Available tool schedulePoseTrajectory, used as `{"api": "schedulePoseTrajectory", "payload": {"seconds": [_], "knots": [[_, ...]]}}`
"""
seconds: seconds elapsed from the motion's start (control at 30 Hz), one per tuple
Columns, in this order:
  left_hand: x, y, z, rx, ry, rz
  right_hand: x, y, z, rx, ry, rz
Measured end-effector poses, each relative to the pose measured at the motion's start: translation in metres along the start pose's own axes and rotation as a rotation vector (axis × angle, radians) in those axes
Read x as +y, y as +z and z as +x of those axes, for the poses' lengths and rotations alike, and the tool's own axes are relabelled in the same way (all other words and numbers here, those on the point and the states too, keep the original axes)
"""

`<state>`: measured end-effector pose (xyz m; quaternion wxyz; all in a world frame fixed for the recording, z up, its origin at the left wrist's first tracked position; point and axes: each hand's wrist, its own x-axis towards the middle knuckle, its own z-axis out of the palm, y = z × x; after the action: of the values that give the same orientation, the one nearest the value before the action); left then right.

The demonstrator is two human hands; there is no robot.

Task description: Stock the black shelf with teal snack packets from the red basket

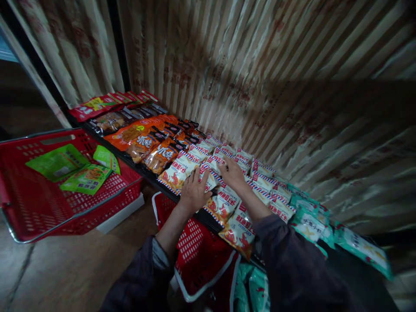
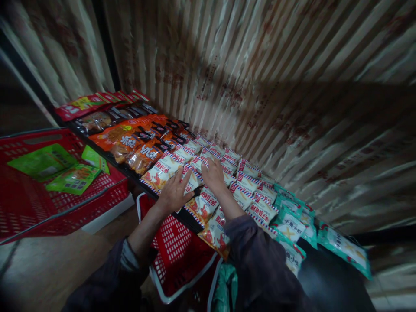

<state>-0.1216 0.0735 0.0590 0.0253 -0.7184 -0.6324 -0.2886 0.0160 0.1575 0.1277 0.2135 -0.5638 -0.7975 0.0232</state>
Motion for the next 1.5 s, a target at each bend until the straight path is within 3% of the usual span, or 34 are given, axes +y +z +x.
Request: {"api": "schedulePoseTrajectory", "payload": {"seconds": [0.1, 0.2, 0.3, 0.7, 0.9, 1.07, 1.17, 1.5], "knots": [[-0.001, 0.004, 0.001, 0.025, 0.009, -0.002, -0.005, -0.009, -0.047, 0.023, 0.064, -0.089], [0.0, 0.003, 0.002, 0.032, 0.0, 0.015, -0.013, -0.01, -0.09, -0.048, 0.075, -0.186], [0.002, 0.001, 0.004, 0.022, -0.015, 0.048, -0.016, -0.006, -0.111, -0.097, 0.075, -0.235], [-0.001, 0.009, 0.006, 0.053, -0.051, 0.056, -0.012, 0.016, -0.097, -0.02, -0.036, -0.243], [0.0, 0.013, 0.004, 0.127, -0.055, 0.018, -0.021, 0.007, -0.118, 0.164, -0.117, -0.188], [0.003, 0.009, 0.002, 0.161, -0.053, -0.021, -0.023, 0.004, -0.138, 0.27, -0.009, -0.187], [0.006, 0.006, 0.002, 0.199, -0.05, -0.056, -0.017, 0.008, -0.138, 0.261, 0.049, -0.221], [0.01, 0.014, -0.001, 0.274, 0.009, -0.104, -0.012, 0.014, -0.129, 0.145, 0.037, -0.294]]}}
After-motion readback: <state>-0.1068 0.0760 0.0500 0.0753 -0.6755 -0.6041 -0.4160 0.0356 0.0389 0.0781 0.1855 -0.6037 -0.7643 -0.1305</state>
